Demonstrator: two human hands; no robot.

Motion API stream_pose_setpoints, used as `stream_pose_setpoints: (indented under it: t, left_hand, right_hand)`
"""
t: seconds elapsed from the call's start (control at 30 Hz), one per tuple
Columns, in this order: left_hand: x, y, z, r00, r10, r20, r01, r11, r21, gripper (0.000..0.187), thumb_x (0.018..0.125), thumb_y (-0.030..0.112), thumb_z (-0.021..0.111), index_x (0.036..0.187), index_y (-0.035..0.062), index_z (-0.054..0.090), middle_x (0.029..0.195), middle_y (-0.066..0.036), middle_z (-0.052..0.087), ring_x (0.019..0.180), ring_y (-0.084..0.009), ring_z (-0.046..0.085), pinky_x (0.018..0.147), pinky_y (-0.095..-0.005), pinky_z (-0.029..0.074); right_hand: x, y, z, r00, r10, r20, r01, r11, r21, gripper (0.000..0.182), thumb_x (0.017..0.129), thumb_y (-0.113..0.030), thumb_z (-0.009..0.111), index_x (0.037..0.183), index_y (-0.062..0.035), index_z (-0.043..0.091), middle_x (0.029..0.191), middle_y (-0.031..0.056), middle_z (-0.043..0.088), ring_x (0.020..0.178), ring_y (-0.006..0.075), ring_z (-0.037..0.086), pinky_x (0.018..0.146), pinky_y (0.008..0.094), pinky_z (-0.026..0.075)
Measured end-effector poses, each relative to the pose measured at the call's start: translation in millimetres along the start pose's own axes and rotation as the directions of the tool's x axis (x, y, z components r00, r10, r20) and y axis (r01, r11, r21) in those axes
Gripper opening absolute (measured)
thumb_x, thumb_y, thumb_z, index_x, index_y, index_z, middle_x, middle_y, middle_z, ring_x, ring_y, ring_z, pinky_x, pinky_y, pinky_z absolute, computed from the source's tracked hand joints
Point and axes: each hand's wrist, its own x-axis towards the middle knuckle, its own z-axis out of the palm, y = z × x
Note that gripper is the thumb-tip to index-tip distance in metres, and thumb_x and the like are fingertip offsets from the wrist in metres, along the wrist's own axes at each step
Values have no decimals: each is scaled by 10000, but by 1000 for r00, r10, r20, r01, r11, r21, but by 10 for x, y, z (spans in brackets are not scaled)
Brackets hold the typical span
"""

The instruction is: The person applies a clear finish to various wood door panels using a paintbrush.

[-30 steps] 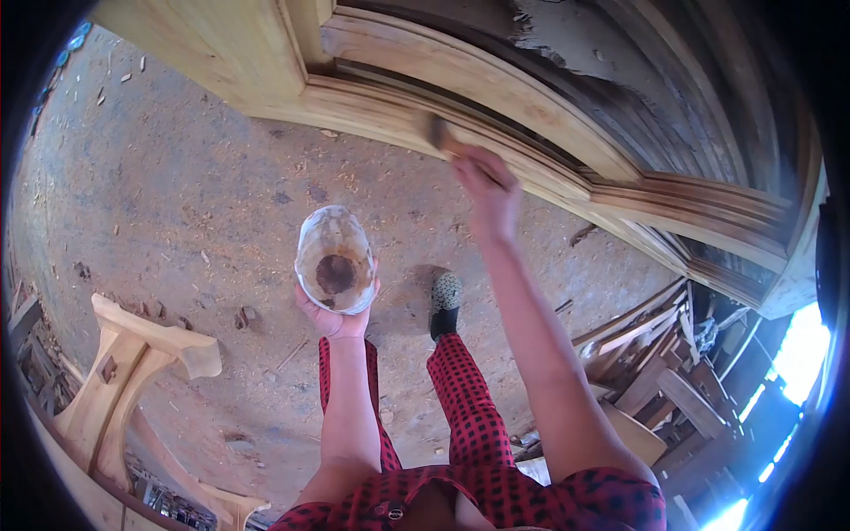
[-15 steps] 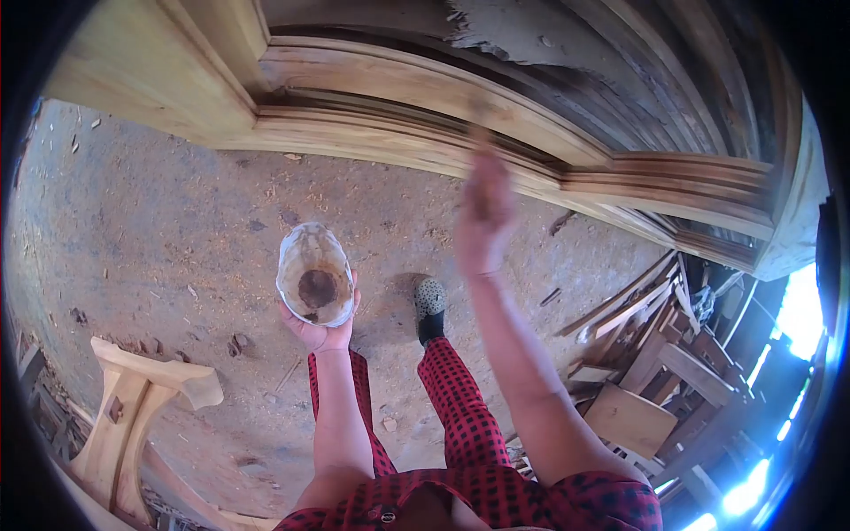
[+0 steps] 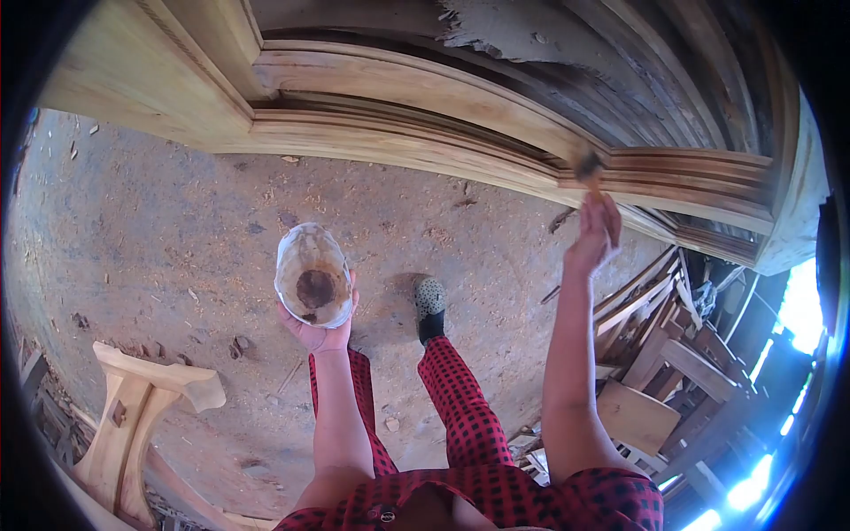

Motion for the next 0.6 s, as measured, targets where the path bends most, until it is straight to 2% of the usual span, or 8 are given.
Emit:
stream_pose_setpoints:
  t: [0.07,0.17,0.23,0.27,0.33,0.5,0.57,0.6]
  left_hand:
    - [-15,25,-4,1000,-2,25,2,1000,-12,836,652,631,667,1354,265,399,1386,-73,380,1220,-478,354,834,-574,416]
    - [-33,54,32,1000,12,25,-12,1000,24,827,655,629,665,1351,268,400,1392,-75,373,1222,-486,348,820,-582,432]
    - [-47,54,43,999,25,22,-26,999,31,827,660,636,659,1351,263,400,1388,-75,378,1210,-486,367,812,-580,446]
    - [-52,53,52,999,32,20,-32,999,37,828,664,642,652,1352,257,399,1385,-76,383,1197,-487,386,803,-578,459]
    - [-56,49,54,998,47,33,-49,997,58,827,670,647,644,1349,243,401,1372,-77,401,1183,-471,413,802,-576,468]
    - [-90,65,171,994,112,-2,-111,987,119,792,698,647,620,1323,202,424,1308,-77,469,1157,-371,488,801,-565,491]
    - [-88,75,184,990,139,-10,-136,983,127,782,702,646,610,1314,193,431,1284,-89,486,1130,-401,500,773,-537,493]
    - [-89,84,192,988,156,-21,-152,979,134,772,707,644,600,1304,183,437,1259,-100,503,1103,-430,513,745,-509,495]
  right_hand:
    - [90,100,-114,966,53,-255,-19,991,136,191,873,-4,562,1062,-24,586,1135,106,577,1012,176,585,901,307,486]
    - [37,266,175,972,24,-236,15,987,162,196,871,-12,567,1067,-23,581,1135,89,592,1011,175,575,931,303,445]
    - [-189,366,545,986,-162,-29,164,982,97,211,861,-2,563,1048,-85,616,1110,79,621,1018,181,567,939,295,427]
    - [-492,184,858,993,-115,35,116,993,-29,240,858,58,509,1044,-66,597,1075,59,527,1119,208,487,955,332,419]
    - [-1087,-48,1436,976,-84,203,64,992,105,284,819,111,523,1021,-68,610,1095,63,476,1123,214,472,917,306,429]
    - [-1679,-234,2286,799,-290,527,186,952,241,297,777,141,559,963,-78,637,1129,79,472,1106,209,493,868,269,443]
    - [-1634,-228,2441,689,-319,651,120,936,332,242,820,102,567,962,-73,654,1154,44,467,1036,149,556,845,241,479]
    - [-1565,-285,2436,706,-297,643,78,935,346,195,814,102,579,895,-55,663,1140,49,493,995,164,583,856,241,479]
